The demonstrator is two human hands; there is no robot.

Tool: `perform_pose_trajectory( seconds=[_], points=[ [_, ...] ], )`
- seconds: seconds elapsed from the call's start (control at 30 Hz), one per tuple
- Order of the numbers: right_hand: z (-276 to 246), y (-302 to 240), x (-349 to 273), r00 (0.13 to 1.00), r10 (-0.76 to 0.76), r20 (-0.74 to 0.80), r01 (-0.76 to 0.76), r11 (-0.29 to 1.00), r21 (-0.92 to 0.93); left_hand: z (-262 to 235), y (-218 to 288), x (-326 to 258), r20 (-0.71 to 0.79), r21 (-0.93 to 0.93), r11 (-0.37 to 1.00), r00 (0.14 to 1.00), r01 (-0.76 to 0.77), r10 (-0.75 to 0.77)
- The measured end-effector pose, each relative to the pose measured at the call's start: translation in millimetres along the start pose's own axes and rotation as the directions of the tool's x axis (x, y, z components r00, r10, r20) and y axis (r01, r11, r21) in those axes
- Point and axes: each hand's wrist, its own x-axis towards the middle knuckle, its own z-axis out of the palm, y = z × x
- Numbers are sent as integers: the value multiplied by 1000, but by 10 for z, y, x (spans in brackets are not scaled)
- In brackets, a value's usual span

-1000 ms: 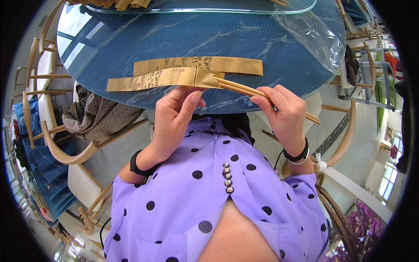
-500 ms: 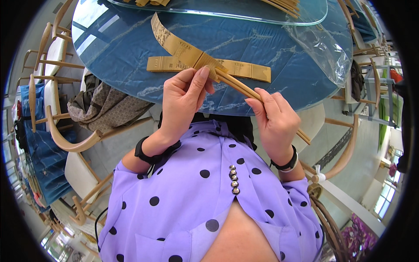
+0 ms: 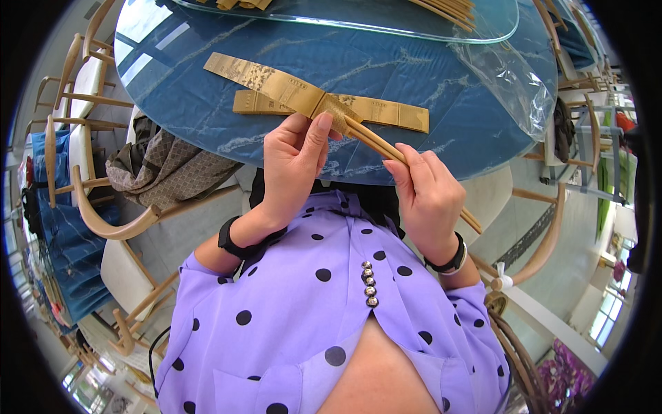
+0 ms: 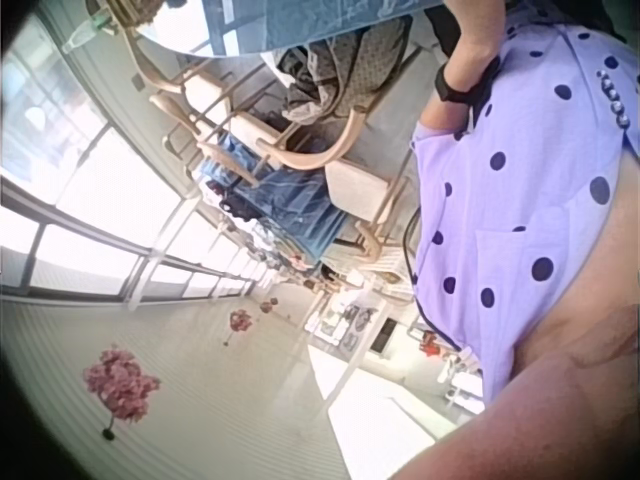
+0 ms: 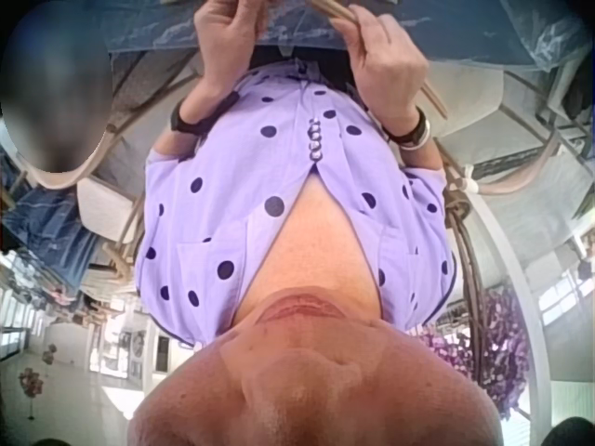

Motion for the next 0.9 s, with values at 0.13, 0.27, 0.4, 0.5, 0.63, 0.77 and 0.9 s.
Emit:
perform_pose_trajectory(
  seconds=[0.13, 0.27, 0.4, 0.5, 0.63, 0.77, 0.9],
  points=[
    [-11, -15, 9, 1000, 1, 1, -1, 1000, 27, 5, 55, -4, -20, -8, 1000, 1000, -2, 2],
    [1, -57, 13, 1000, 11, 19, -12, 999, 36, -7, 46, -22, 44, 87, 996, 999, 22, -26],
    [14, -56, 25, 1000, 1, 24, -2, 999, 49, 56, 15, -51, 17, 34, 999, 1000, 22, -23],
    [11, -50, -2, 999, 3, 48, -5, 999, 46, 108, 64, -42, -7, -19, 999, 999, 42, -42],
    [1, -73, 3, 998, 3, 65, -7, 998, 63, 82, 67, -15, 11, -50, 996, 997, 75, -75],
    [-75, 98, -10, 992, -43, 118, 25, 989, 148, 0, 170, 10, -69, -80, 997, 998, -5, 0],
    [-342, 403, -178, 984, -102, 145, 89, 992, 94, -189, 291, 51, -175, -69, 990, 978, -123, 109]
  ],
)
